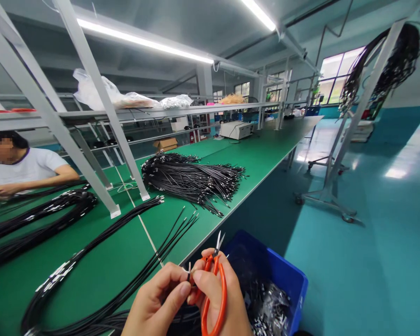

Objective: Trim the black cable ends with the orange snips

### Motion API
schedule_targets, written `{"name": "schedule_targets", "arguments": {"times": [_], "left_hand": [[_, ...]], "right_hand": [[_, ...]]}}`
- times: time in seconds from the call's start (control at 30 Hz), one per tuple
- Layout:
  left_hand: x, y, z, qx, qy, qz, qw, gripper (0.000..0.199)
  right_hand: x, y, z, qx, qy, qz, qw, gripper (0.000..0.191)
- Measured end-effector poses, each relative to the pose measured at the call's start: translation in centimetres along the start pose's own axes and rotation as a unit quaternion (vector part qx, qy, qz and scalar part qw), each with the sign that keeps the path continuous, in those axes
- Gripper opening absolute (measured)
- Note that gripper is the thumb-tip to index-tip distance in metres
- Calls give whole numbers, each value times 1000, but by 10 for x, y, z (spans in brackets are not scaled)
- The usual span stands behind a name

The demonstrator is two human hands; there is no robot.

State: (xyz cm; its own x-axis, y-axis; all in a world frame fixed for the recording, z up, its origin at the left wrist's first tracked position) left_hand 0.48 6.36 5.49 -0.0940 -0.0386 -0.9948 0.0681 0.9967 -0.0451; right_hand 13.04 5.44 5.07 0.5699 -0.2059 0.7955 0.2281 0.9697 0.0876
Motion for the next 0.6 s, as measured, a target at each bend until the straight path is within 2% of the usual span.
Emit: {"name": "schedule_targets", "arguments": {"times": [0.07,0.13,0.3,0.43,0.5,0.6], "left_hand": [[4,2,1,20,-71,-51,996,31],[4,2,0,14,-114,-77,990,38],[7,1,2,-4,-134,-107,985,48],[14,2,1,9,-146,-116,982,44],[17,3,-1,13,-145,-115,983,43],[17,4,-3,12,-138,-113,984,44]], "right_hand": [[-3,4,0,-3,-17,38,999,36],[-2,7,3,-13,-34,50,998,33],[0,4,14,-20,-35,24,999,32],[-6,2,6,-14,-94,25,995,24],[-6,3,-1,-16,-138,-1,990,22],[3,5,-3,-7,-181,-98,979,17]]}}
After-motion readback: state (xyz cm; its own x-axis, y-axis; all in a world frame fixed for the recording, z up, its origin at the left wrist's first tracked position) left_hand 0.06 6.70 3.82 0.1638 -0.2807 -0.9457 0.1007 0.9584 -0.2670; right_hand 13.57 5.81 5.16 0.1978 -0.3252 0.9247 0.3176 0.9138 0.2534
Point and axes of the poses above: each hand's wrist, its own y-axis towards the middle knuckle, its own z-axis out of the palm, x = y × z, the point moved 6 cm from there along y, towards the middle knuckle, and after that the axes turned 12 degrees about -z, right-handed, at the moved point
